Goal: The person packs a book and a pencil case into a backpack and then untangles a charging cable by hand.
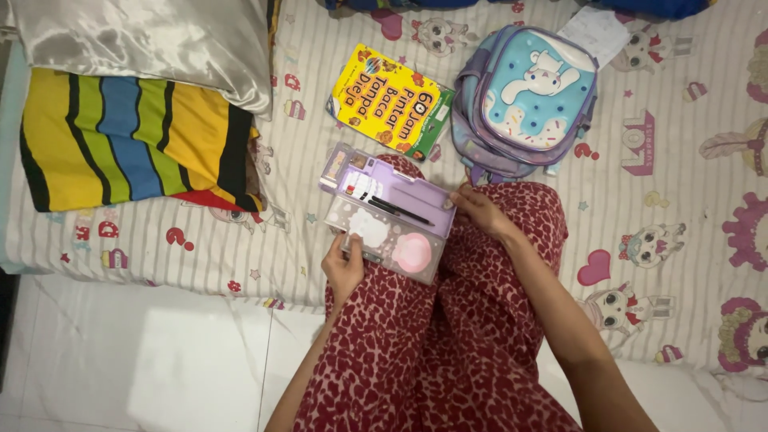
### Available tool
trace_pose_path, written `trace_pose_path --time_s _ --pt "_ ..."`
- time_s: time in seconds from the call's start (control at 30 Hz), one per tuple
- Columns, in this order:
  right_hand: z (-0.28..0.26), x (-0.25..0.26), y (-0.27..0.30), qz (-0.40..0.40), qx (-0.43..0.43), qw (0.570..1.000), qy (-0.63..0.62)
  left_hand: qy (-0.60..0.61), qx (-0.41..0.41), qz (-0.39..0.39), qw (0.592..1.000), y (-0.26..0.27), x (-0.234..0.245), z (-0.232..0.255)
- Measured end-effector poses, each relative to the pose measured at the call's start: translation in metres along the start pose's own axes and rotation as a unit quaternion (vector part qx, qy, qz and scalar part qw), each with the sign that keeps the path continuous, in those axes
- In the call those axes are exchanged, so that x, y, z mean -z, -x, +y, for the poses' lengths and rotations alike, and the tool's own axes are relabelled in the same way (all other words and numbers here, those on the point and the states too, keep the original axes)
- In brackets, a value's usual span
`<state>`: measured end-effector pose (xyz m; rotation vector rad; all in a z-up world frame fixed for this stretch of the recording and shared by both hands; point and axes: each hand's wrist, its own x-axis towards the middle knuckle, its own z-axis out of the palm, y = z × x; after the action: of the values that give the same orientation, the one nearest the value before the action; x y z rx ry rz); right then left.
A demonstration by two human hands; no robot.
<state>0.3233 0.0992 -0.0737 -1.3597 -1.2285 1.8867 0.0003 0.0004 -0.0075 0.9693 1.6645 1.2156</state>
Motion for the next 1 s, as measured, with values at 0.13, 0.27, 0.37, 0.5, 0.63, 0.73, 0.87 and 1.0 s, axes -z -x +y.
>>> trace_pose_path --time_s 0.13,0.27,0.37,0.5,0.63,0.73,0.87,1.0 --pt "-0.021 -0.007 0.005 0.043 -0.033 0.998 0.025 -0.026 -0.001 -0.001 1.0 0.004 0.0 0.016" --pt "-0.039 0.002 0.001 0.113 -0.013 0.98 -0.165 -0.011 -0.003 0.021 1.0 0.003 -0.001 0.013" --pt "-0.035 0.009 0.003 0.149 0.095 0.978 -0.108 0.008 -0.008 0.023 1.0 0.005 -0.001 0.012" --pt "-0.03 0.012 -0.001 0.172 0.203 0.964 -0.014 -0.037 -0.054 0.05 0.997 -0.001 -0.004 -0.01" --pt "-0.08 -0.022 0.02 0.171 0.222 0.944 0.175 -0.015 -0.019 0.027 0.999 0.003 -0.001 0.006" --pt "-0.091 -0.034 0.022 0.158 0.293 0.903 0.271 -0.02 0.0 0.01 1.0 0.003 -0.001 0.007" --pt "-0.087 -0.04 0.018 0.185 0.248 0.893 0.328 -0.02 0.002 0.006 1.0 0.001 -0.001 0.005" --pt "-0.095 -0.049 0.025 0.213 0.294 0.86 0.358 0.004 -0.006 0.012 1.0 0.003 -0.001 0.006"
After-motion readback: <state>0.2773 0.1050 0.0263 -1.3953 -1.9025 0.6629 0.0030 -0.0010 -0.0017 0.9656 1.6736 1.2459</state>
